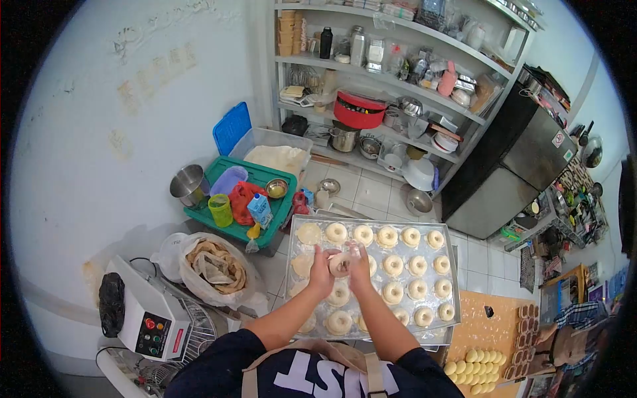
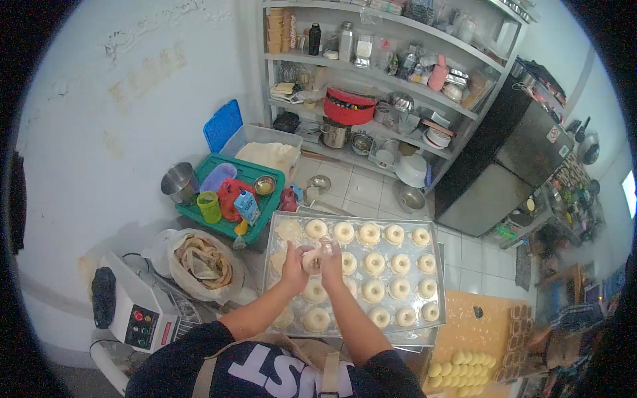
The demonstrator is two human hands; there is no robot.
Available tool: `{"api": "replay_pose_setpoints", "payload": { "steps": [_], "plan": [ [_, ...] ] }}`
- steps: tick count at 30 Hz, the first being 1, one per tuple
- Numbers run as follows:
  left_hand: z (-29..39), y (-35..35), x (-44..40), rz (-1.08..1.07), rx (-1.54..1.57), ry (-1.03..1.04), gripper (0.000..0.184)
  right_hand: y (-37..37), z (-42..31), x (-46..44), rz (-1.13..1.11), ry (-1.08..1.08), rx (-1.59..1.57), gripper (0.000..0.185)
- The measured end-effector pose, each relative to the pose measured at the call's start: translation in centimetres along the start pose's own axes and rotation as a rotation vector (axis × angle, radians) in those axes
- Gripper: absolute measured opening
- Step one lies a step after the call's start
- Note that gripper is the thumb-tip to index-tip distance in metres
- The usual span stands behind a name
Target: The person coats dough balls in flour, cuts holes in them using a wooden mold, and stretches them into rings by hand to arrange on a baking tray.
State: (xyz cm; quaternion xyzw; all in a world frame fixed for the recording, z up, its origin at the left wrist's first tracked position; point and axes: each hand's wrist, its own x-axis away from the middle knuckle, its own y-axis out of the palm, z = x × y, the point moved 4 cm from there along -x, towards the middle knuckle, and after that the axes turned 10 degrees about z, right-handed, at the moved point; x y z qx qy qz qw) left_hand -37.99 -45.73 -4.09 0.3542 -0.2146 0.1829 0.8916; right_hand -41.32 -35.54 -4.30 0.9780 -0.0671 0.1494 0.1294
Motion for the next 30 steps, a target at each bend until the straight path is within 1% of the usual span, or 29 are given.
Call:
{"api": "replay_pose_setpoints", "payload": {
  "steps": [2,4,5,6,8,9,11,12,14,15,17,18,20,21,23,24,26,27,29,30],
  "plan": [
    [-0.6,0.0,-0.5,0.049,0.252,-0.022,0.065,0.8,-1.3,1.3,-0.006,-0.087,0.124,0.035],
    [0.9,-0.2,-0.4,0.001,-0.147,0.049,0.064,1.4,-3.2,2.7,-0.037,-0.034,0.226,0.03],
    [1.4,-0.2,-0.4,-0.025,-0.347,0.082,0.064,1.4,-4.1,2.8,-0.063,0.061,0.266,0.028],
    [1.2,-0.1,-0.4,-0.044,-0.299,0.086,0.063,1.2,-4.3,3.0,-0.087,0.158,0.303,0.026],
    [0.7,0.0,-0.7,-0.083,-0.206,0.095,0.062,1.3,-2.8,2.2,0.001,0.078,0.046,0.034],
    [0.4,-0.2,-1.2,-0.062,-0.098,0.077,0.061,1.3,-2.2,1.8,0.042,0.037,-0.081,0.039],
    [0.2,-0.4,-1.7,-0.017,0.117,0.041,0.059,1.2,-1.6,1.5,-0.047,0.055,0.004,0.041],
    [0.6,-0.5,-1.7,-0.047,-0.1,0.107,0.059,1.2,-1.5,1.4,-0.09,0.064,0.047,0.042],
    [1.4,-0.6,-1.8,-0.11,-0.537,0.235,0.058,0.7,-1.8,0.9,-0.059,0.112,0.155,0.04],
    [1.1,-0.6,-1.7,-0.11,-0.429,0.183,0.058,0.6,-1.9,0.9,-0.041,0.137,0.206,0.039],
    [0.5,-0.2,-1.8,-0.107,-0.21,0.085,0.057,1.2,-1.7,1.0,0.01,0.129,-0.005,0.037],
    [0.5,-0.4,-1.9,-0.09,-0.151,0.062,0.056,1.4,-1.5,1.0,0.033,0.126,-0.108,0.037],
    [0.9,-0.8,-2.0,-0.052,-0.035,0.017,0.056,1.1,-0.6,0.4,-0.093,0.123,0.14,0.034],
    [1.3,-0.8,-1.9,-0.054,-0.156,0.02,0.055,1.1,-0.1,-0.1,-0.157,0.119,0.265,0.033],
    [2.0,-0.9,-1.7,-0.061,-0.401,0.023,0.053,1.1,0.4,-0.8,-0.083,0.161,0.134,0.031],
    [1.9,-0.8,-1.8,-0.081,-0.354,0.03,0.053,1.1,0.3,-1.0,-0.044,0.179,0.067,0.031],
    [1.8,-0.8,-1.9,-0.116,-0.258,0.047,0.052,1.9,-0.5,-0.4,0.001,0.138,-0.038,0.032],
    [2.1,-0.8,-2.1,-0.078,-0.203,0.04,0.052,2.4,-0.9,-0.1,0.02,0.118,-0.09,0.033],
    [2.7,-1.1,-1.9,0.003,-0.095,0.027,0.051,2.7,-0.2,-0.2,-0.106,0.122,0.167,0.033],
    [3.2,-1.2,-1.7,-0.002,-0.219,0.037,0.051,2.9,0.1,-0.4,-0.171,0.119,0.296,0.033]
  ]
}}
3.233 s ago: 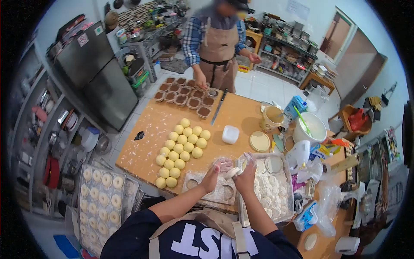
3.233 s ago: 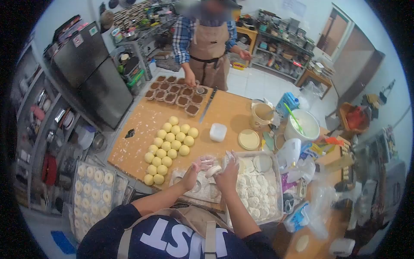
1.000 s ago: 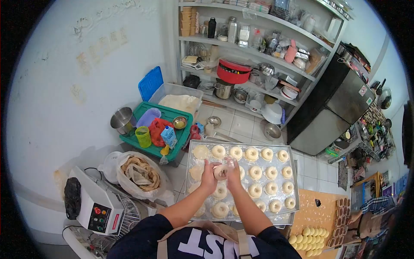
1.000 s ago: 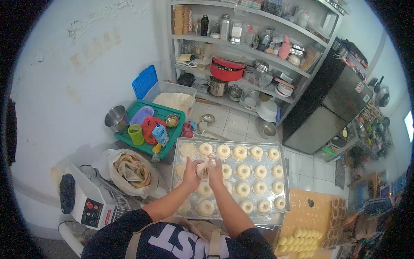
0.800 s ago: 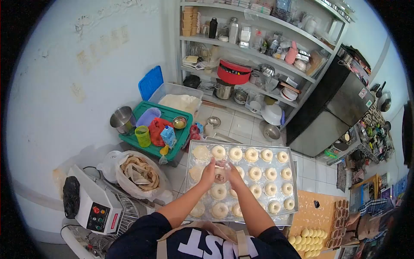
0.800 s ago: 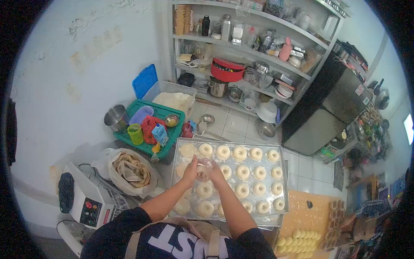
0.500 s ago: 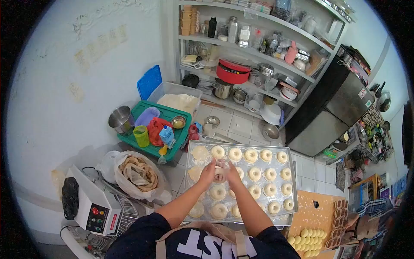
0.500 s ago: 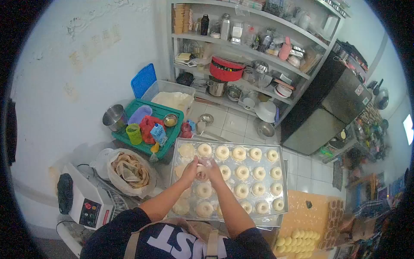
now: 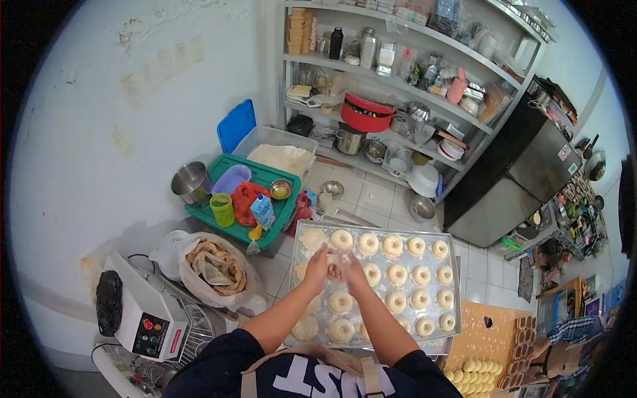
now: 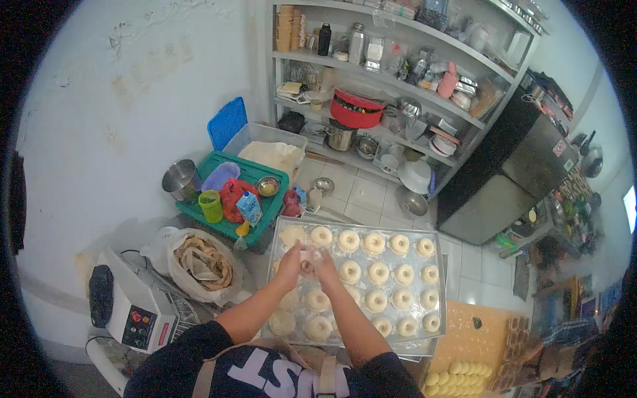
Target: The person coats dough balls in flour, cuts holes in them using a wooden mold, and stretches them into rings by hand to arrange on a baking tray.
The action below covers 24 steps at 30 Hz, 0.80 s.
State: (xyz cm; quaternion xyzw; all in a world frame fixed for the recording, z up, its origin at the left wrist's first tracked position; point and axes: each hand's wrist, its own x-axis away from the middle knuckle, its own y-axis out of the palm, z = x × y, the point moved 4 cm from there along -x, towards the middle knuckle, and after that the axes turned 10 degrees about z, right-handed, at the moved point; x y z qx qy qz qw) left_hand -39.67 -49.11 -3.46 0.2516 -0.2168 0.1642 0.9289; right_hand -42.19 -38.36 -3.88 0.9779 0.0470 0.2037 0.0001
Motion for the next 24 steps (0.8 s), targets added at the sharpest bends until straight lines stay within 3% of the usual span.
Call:
{"api": "replay_pose_setpoints", "payload": {
  "steps": [2,6,9,12,15,18,21,24],
  "plan": [
    [1.0,-0.3,0.0,-0.019,-0.249,0.02,0.05,0.0,0.5,-1.3,0.055,0.009,-0.127,0.032],
    [-0.2,-1.6,-2.0,0.091,0.052,-0.043,0.049,1.4,1.5,-2.3,0.16,-0.003,-0.36,0.031],
    [-0.5,-3.1,-3.9,0.116,0.122,-0.023,0.048,3.1,0.0,-1.9,0.113,0.06,-0.283,0.028],
    [-0.5,-3.7,-4.8,0.074,0.075,-0.028,0.047,3.6,0.0,-3.2,0.084,-0.123,-0.388,0.029],
    [-0.9,-3.4,-5.3,0.118,0.165,-0.019,0.047,3.5,0.5,-4.3,0.132,-0.109,-0.374,0.026],
    [-1.5,-3.8,-6.1,0.151,0.171,-0.055,0.048,3.5,0.8,-5.6,0.062,-0.132,-0.175,0.023],
    [-1.1,-4.2,-6.6,0.155,0.089,-0.143,0.048,3.8,1.0,-7.0,-0.021,0.105,-0.076,0.026],
    [-0.5,-4.1,-6.7,0.189,0.117,-0.135,0.049,4.3,0.6,-7.5,0.158,0.069,-0.323,0.034]
  ]
}}
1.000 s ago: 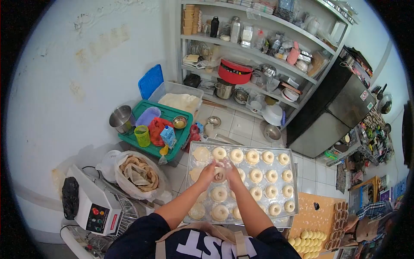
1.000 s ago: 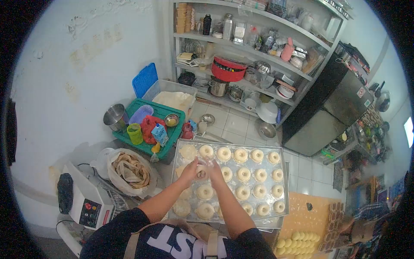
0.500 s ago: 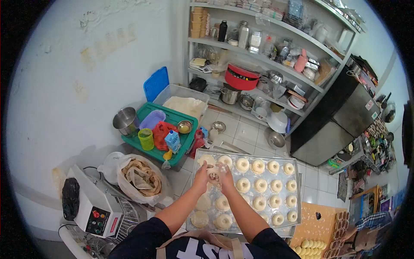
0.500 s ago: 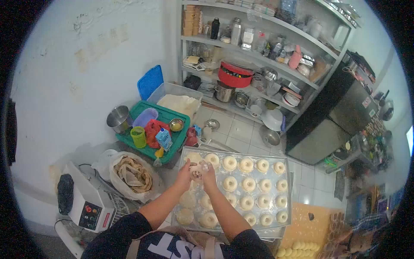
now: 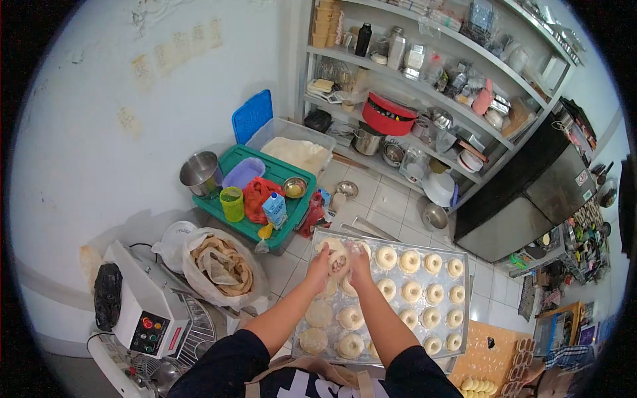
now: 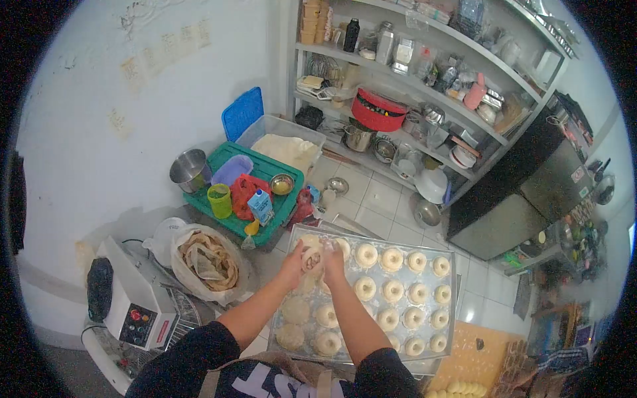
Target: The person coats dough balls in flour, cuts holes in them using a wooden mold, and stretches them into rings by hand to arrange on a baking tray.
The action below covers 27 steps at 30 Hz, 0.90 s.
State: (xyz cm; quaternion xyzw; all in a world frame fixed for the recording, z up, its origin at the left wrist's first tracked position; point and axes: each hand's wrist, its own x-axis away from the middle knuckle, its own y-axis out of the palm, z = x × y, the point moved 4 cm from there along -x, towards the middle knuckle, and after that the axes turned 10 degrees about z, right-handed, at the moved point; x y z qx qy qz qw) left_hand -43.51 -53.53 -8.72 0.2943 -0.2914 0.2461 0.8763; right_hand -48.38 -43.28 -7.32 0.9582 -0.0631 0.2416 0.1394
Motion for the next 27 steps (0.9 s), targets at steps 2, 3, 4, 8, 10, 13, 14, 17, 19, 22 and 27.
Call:
{"api": "replay_pose_setpoints", "payload": {
  "steps": [2,3,4,8,10,13,14,17,19,22,27],
  "plan": [
    [0.5,0.2,-0.2,0.025,0.055,0.025,0.05,0.3,0.1,-0.2,-0.077,-0.007,0.109,0.035],
    [0.8,0.2,-0.3,-0.002,-0.071,0.031,0.05,0.4,0.2,-0.3,-0.118,-0.008,0.165,0.036],
    [1.3,0.1,-0.4,-0.029,-0.195,0.038,0.049,0.3,0.5,-0.9,-0.1,0.006,0.276,0.035],
    [1.7,0.6,-0.8,-0.002,-0.377,0.115,0.048,0.0,0.4,-2.5,-0.086,-0.173,0.347,0.032],
    [0.3,0.9,-2.1,-0.016,0.001,0.071,0.049,0.0,0.3,-2.9,-0.054,-0.278,0.222,0.03],
    [0.1,0.4,-3.6,-0.022,-0.022,0.046,0.05,0.2,1.5,-3.4,-0.039,-0.168,0.19,0.027],
    [0.2,0.1,-3.9,-0.022,-0.129,0.041,0.05,0.8,0.3,-2.3,-0.109,-0.054,0.262,0.026],
    [2.1,0.7,-2.5,-0.119,-0.243,0.107,0.05,1.3,0.1,-2.1,-0.082,-0.149,0.196,0.025],
    [0.9,1.2,-3.3,0.001,0.062,0.108,0.049,1.2,0.5,-2.7,-0.03,-0.218,0.142,0.025],
    [1.2,0.6,-3.3,0.002,0.031,0.068,0.05,1.3,0.8,-3.1,-0.07,-0.102,0.236,0.026],
    [0.5,1.2,-4.1,-0.025,0.098,0.051,0.048,1.3,-0.6,-1.7,0.112,-0.309,0.152,0.024]
  ]
}}
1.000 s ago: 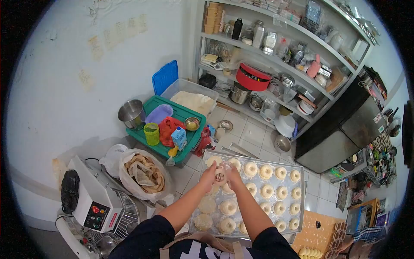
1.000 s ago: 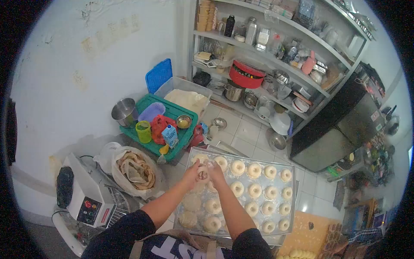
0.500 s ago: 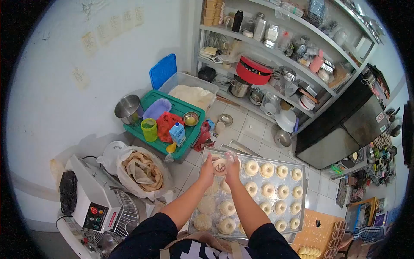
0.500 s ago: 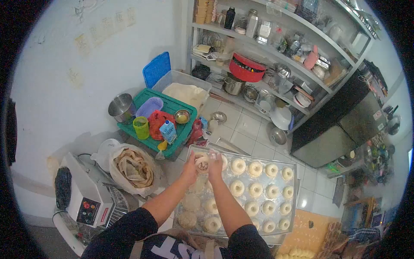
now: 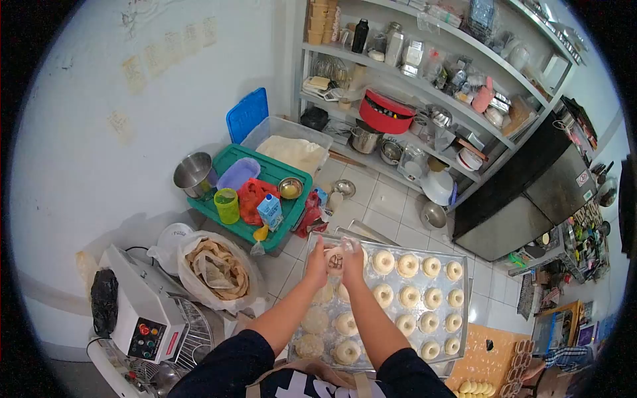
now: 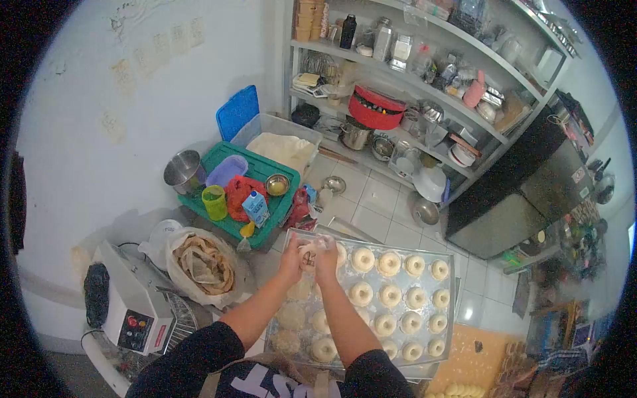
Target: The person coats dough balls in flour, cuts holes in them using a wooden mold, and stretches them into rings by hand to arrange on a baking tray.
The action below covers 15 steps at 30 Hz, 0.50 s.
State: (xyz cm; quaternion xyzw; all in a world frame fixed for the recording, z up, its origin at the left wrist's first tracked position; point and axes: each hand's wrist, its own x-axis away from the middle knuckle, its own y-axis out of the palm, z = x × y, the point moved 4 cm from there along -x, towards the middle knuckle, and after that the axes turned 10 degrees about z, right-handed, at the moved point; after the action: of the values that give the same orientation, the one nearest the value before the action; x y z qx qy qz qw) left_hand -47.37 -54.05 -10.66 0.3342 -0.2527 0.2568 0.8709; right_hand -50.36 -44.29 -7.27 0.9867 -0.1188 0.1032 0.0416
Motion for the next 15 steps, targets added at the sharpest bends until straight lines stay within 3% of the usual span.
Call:
{"api": "replay_pose_setpoints", "payload": {
  "steps": [2,3,4,5,7,10,13,14,15],
  "plan": [
    [0.0,0.3,0.4,0.065,0.186,0.056,0.048,0.1,1.0,-0.7,-0.126,-0.015,0.118,0.023],
    [0.4,0.3,0.7,0.064,0.082,0.047,0.05,0.0,1.4,-0.9,-0.187,-0.017,0.179,0.023],
    [1.0,0.1,1.0,0.063,-0.022,0.035,0.052,-0.2,2.6,-1.1,-0.295,0.271,0.147,0.022],
    [1.2,0.2,1.5,0.061,-0.127,0.021,0.054,-0.5,2.8,-1.2,-0.268,0.223,0.097,0.023],
    [0.0,0.4,0.5,0.053,-0.024,0.016,0.054,-0.5,2.7,-1.8,-0.213,0.115,-0.008,0.023],
    [-1.0,0.2,0.3,0.05,0.078,0.055,0.055,-0.1,0.5,-0.3,0.051,0.002,-0.012,0.022],
    [0.7,0.2,1.6,0.015,-0.089,-0.012,0.055,-0.4,2.7,-2.0,-0.3,0.228,0.209,0.023],
    [1.1,0.4,2.0,-0.005,-0.184,-0.056,0.055,-0.6,3.3,-2.6,-0.25,0.124,0.188,0.024],
    [0.8,0.3,1.8,0.029,-0.092,-0.018,0.055,-0.7,3.7,-2.8,-0.2,0.019,0.165,0.025]
  ]
}}
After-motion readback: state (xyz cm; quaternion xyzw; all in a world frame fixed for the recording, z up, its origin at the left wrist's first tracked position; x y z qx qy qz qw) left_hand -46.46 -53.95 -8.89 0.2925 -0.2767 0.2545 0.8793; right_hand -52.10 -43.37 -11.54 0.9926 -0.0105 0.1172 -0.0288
